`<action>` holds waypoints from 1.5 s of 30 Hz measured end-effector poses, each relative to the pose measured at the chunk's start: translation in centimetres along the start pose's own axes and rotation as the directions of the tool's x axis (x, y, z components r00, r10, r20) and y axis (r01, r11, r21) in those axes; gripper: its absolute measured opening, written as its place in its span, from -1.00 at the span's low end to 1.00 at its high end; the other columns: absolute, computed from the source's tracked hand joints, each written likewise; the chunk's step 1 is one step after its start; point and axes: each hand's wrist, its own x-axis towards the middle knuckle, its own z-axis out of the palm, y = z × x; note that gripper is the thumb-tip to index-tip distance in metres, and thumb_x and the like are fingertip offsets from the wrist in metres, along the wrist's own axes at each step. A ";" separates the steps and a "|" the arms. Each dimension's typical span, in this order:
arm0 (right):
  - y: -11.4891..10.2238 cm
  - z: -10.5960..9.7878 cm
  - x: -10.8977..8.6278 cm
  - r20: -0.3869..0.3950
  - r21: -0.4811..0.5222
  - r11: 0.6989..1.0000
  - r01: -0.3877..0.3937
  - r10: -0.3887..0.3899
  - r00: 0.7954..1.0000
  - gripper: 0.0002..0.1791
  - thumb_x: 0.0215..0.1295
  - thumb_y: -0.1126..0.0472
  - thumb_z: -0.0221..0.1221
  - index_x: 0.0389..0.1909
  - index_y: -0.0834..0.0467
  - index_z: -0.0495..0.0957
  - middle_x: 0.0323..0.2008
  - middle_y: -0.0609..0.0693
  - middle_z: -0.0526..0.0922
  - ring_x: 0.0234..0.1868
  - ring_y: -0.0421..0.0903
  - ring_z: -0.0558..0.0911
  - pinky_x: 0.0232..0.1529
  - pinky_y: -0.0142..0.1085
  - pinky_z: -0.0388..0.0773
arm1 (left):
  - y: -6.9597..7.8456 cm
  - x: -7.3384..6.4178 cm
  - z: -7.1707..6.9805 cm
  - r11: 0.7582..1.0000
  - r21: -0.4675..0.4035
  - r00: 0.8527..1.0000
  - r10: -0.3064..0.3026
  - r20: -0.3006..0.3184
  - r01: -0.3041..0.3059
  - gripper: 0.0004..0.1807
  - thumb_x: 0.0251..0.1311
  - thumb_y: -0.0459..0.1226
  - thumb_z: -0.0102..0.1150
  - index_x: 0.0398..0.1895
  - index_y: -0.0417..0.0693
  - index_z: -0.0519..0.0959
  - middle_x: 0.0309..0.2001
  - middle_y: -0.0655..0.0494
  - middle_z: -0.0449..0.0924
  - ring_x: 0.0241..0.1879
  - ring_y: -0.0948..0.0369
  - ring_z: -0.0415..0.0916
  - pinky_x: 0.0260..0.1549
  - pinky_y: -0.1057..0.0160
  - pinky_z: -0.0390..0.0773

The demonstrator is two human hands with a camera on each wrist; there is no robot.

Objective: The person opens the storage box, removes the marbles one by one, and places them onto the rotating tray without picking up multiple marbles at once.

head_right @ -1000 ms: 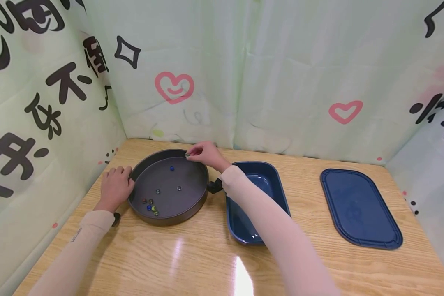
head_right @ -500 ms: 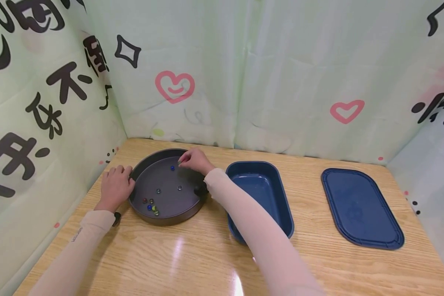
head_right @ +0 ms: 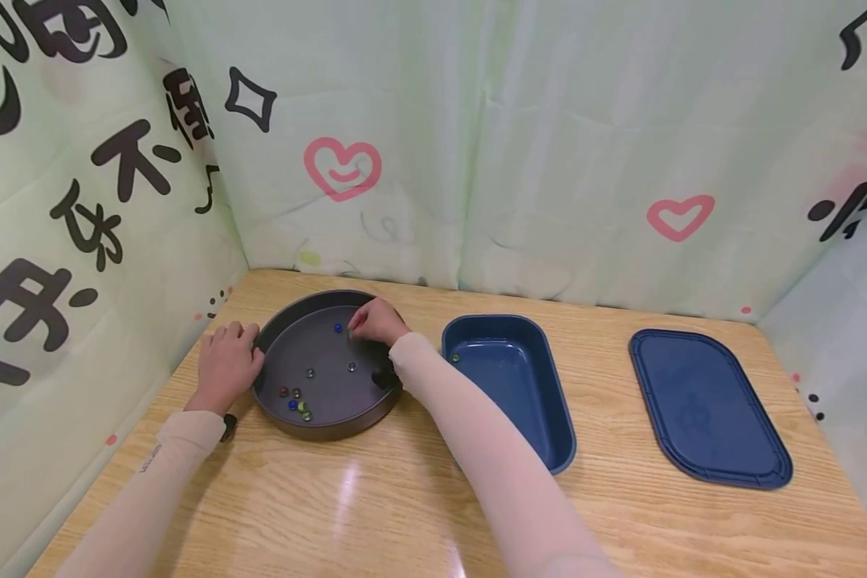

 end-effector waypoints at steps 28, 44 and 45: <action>0.8 0.1 0.9 -0.012 -0.060 0.998 0.005 -0.006 1.000 -0.86 -0.02 0.35 0.34 -0.37 0.21 0.70 -0.51 0.01 0.69 -0.56 -0.30 0.44 -0.48 -0.52 0.37 | 0.1 0.1 0.3 1.000 -0.013 0.999 0.005 -0.041 -0.006 -0.69 0.13 -0.31 -0.02 -0.05 -0.21 0.46 -0.24 -0.20 0.41 -0.25 -0.14 0.37 -0.14 -0.10 0.36; -2.3 -4.2 -0.6 0.039 -0.010 0.985 0.172 -0.171 0.984 -0.81 0.10 0.29 0.29 -0.25 0.25 0.68 -0.34 0.10 0.71 -0.37 -0.19 0.59 -0.27 -0.44 0.50 | 1.1 0.4 0.2 1.000 -0.006 0.999 -0.025 -0.029 0.025 -0.71 0.14 -0.31 -0.04 -0.07 -0.22 0.44 -0.25 -0.20 0.40 -0.27 -0.12 0.34 -0.16 -0.10 0.36; -2.4 -4.5 -0.8 0.049 0.004 0.983 0.182 -0.182 0.982 -0.81 0.10 0.29 0.28 -0.25 0.26 0.67 -0.33 0.11 0.71 -0.36 -0.17 0.60 -0.26 -0.43 0.51 | 1.2 0.4 0.2 1.000 -0.005 0.999 -0.028 -0.029 0.028 -0.71 0.14 -0.31 -0.03 -0.07 -0.22 0.45 -0.25 -0.20 0.40 -0.27 -0.12 0.34 -0.16 -0.10 0.36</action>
